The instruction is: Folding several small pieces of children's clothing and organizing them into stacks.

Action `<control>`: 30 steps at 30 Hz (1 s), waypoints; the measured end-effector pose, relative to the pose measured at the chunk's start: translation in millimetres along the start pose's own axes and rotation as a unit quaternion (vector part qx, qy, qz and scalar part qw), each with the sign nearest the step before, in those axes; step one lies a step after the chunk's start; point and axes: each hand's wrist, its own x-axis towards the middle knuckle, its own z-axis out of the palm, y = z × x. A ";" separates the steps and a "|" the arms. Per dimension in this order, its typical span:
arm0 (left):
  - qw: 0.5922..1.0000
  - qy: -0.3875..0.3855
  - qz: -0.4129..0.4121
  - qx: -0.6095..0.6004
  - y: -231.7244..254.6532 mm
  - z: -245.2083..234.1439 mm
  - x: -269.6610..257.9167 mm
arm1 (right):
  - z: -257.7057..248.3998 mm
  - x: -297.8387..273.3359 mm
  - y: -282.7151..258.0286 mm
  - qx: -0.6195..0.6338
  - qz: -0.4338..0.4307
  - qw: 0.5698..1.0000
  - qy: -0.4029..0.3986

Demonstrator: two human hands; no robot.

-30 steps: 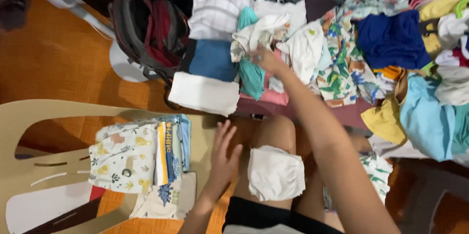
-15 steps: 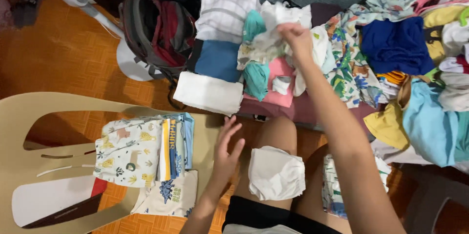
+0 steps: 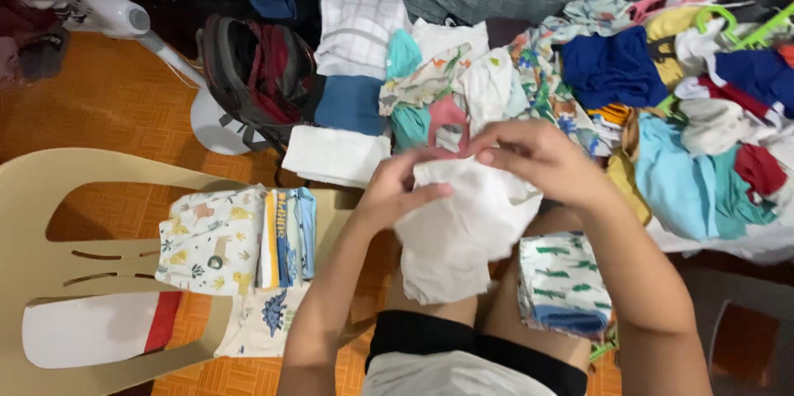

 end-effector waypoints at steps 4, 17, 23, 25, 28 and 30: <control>0.991 -0.049 -0.074 0.097 14.7 11.9 -61.0 | 34.0 -58.6 16.1 0.042 0.077 0.994 0.072; 0.992 0.014 -0.110 0.054 -34.4 18.8 -94.4 | 104.2 -81.2 132.7 0.109 0.124 0.979 0.117; 0.991 0.066 0.015 0.113 -86.7 11.1 -102.6 | 128.0 -80.1 135.0 -0.158 -0.103 0.962 0.196; 0.984 0.038 0.042 0.170 -86.0 10.2 -125.5 | 141.8 -102.1 127.4 -0.200 -0.094 0.959 0.176; 0.940 -0.002 0.128 0.316 -86.2 7.8 -146.8 | 152.5 -118.5 129.4 -0.286 -0.099 0.944 0.134; 0.936 -0.036 0.099 0.337 -96.2 9.3 -163.6 | 157.2 -129.1 140.7 -0.185 -0.060 0.968 0.161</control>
